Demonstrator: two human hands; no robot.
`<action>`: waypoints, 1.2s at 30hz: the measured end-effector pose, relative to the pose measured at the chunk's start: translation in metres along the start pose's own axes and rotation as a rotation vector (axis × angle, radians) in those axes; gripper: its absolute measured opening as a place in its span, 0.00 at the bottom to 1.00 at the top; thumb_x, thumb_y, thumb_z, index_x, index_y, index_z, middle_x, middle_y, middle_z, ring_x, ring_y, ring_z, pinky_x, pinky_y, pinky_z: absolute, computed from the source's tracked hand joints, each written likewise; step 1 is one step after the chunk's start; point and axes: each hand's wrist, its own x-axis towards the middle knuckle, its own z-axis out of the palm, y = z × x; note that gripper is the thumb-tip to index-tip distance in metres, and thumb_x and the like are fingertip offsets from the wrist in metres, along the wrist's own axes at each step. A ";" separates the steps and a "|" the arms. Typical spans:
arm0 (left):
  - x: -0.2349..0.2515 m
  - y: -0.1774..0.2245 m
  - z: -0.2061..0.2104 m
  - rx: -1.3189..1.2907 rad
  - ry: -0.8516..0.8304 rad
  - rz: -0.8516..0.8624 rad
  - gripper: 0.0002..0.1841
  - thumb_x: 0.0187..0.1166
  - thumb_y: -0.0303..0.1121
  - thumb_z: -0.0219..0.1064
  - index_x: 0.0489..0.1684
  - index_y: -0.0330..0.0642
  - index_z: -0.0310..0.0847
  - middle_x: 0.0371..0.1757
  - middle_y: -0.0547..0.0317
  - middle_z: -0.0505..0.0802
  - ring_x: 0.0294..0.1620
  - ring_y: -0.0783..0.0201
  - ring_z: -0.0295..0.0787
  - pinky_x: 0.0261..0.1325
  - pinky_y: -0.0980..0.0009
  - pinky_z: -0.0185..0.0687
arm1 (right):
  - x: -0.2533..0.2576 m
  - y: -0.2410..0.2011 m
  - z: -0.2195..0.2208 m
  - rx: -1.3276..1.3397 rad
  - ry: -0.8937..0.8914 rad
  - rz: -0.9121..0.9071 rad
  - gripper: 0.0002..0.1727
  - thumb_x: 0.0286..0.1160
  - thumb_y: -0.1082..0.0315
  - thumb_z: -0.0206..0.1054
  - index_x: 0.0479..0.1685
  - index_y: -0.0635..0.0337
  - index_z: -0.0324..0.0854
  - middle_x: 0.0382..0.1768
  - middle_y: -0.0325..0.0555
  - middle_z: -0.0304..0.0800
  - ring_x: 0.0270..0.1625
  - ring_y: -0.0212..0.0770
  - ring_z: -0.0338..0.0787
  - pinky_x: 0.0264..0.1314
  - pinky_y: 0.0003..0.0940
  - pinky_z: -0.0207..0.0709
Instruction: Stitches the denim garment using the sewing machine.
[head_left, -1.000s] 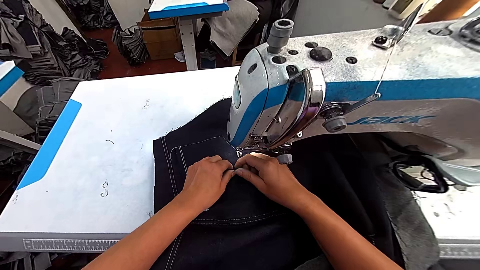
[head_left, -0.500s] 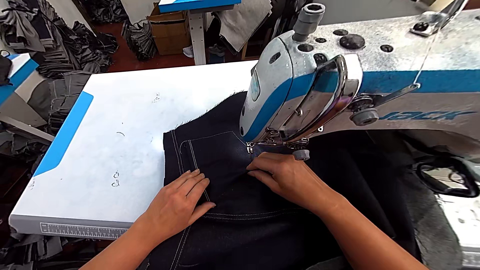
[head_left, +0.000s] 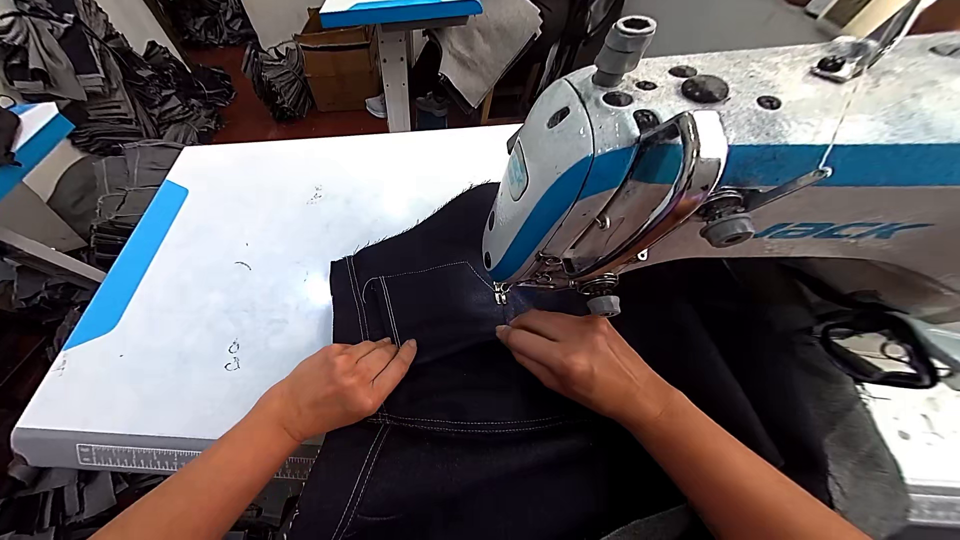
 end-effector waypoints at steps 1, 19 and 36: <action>-0.002 0.001 0.001 0.012 -0.005 0.020 0.13 0.82 0.23 0.58 0.53 0.29 0.89 0.44 0.44 0.97 0.47 0.52 0.98 0.49 0.66 0.92 | -0.001 -0.003 0.001 -0.032 0.008 -0.034 0.11 0.75 0.74 0.60 0.37 0.60 0.91 0.31 0.47 0.89 0.30 0.44 0.90 0.22 0.35 0.78; 0.056 -0.008 0.052 -0.486 -0.241 -0.083 0.23 0.92 0.46 0.50 0.81 0.60 0.78 0.85 0.50 0.77 0.90 0.47 0.63 0.91 0.44 0.53 | -0.051 -0.029 0.001 0.069 -0.025 0.337 0.17 0.84 0.67 0.57 0.59 0.51 0.92 0.65 0.44 0.92 0.70 0.41 0.89 0.72 0.35 0.82; 0.053 -0.002 0.051 -0.546 -0.197 -0.129 0.20 0.90 0.47 0.54 0.73 0.59 0.85 0.78 0.64 0.85 0.89 0.54 0.67 0.89 0.32 0.44 | -0.061 -0.005 -0.005 0.181 -0.183 0.060 0.22 0.92 0.52 0.52 0.68 0.51 0.86 0.77 0.43 0.84 0.84 0.42 0.76 0.87 0.39 0.67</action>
